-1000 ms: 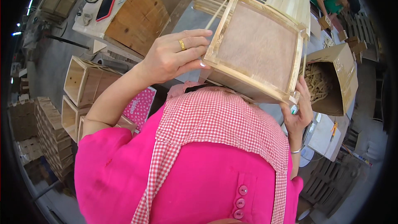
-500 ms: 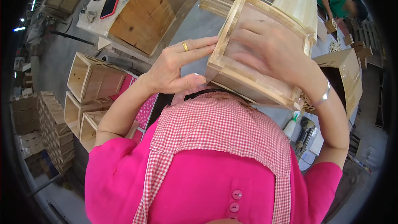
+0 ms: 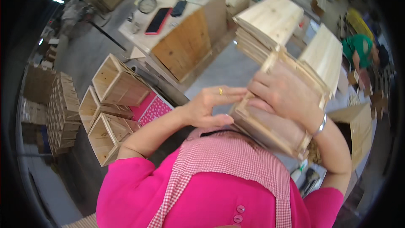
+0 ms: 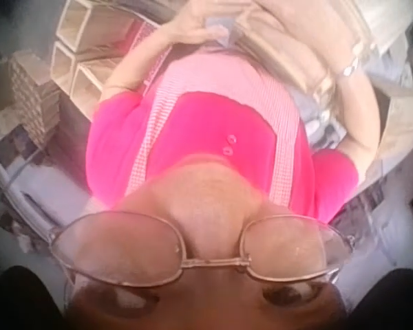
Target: Assembling wooden planter boxes by applying glue to panels and securing joints.
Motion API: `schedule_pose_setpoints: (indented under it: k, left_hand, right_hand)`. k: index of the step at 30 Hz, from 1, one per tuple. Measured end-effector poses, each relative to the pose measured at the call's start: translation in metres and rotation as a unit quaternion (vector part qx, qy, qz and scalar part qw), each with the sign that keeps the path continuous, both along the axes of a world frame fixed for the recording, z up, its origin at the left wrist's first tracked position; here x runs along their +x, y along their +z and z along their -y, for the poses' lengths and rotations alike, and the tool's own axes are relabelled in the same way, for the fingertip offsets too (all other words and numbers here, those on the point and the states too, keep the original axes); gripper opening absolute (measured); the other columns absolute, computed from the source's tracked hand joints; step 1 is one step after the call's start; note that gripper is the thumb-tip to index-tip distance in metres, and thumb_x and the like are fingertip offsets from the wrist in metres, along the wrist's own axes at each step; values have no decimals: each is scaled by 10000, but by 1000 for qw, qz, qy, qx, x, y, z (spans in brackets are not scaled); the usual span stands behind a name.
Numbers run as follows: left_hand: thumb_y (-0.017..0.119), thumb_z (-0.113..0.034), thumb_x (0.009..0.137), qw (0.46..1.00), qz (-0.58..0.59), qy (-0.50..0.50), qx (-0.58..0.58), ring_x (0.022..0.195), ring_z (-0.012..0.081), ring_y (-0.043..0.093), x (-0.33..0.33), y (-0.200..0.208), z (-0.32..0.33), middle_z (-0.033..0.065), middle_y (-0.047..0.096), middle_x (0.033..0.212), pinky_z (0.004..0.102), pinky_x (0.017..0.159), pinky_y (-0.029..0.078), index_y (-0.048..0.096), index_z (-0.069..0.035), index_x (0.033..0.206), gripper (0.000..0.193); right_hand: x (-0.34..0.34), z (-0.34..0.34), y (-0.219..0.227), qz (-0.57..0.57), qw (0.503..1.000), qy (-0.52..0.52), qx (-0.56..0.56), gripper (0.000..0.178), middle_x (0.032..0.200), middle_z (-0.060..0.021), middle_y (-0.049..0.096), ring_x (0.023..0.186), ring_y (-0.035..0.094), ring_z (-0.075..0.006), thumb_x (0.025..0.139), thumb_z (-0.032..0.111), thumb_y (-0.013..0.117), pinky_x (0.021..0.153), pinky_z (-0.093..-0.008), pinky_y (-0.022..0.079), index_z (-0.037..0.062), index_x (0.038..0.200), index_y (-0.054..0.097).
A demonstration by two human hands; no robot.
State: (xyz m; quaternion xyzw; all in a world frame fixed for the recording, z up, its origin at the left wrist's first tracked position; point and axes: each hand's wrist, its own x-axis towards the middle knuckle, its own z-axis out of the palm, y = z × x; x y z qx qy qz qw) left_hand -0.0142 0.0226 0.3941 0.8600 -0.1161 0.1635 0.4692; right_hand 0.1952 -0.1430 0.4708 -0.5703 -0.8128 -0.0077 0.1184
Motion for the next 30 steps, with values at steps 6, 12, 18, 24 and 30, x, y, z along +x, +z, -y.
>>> schedule_pose_setpoints:
  k: [6,12,18,24,30]
  left_hand:
    - [639,-352,921,994,7,-28,-110,1286,355,558,-5,-3,13,210,544,1431,418,1080,418,612,14,1316,539]
    - [459,-617,957,990,-27,138,-30,1310,330,521,-5,10,-7,198,589,1360,435,1087,397,675,13,1229,719]
    - [464,-588,980,976,-10,193,-101,1218,297,603,-13,4,-13,198,526,1433,418,1020,455,526,26,1396,744]
    - [580,-538,924,976,-7,215,35,1258,293,575,5,47,42,191,539,1423,410,1015,458,567,-10,1371,693]
    - [804,-334,790,947,107,121,279,1227,362,572,32,101,90,217,542,1400,440,1019,450,582,-6,1329,669]
  right_hand:
    - [-2,20,10,-115,985,-70,104,380,984,-134,667,853,662,-308,808,162,763,765,-379,534,29,1140,634]
    - [48,114,-22,-239,825,-330,391,296,950,-93,707,825,670,-159,851,40,727,760,-273,532,-6,1138,670]
    - [61,281,-263,-196,680,-677,203,331,942,-184,695,845,677,-302,839,195,735,784,-382,540,-8,1095,678]
    - [0,279,-368,-211,741,-637,13,509,1230,-215,600,1103,567,-432,864,317,678,944,-503,457,155,1337,582]
    - [32,271,-418,-255,749,-612,0,412,1131,-176,636,979,628,-311,847,62,659,836,-421,529,99,1254,612]
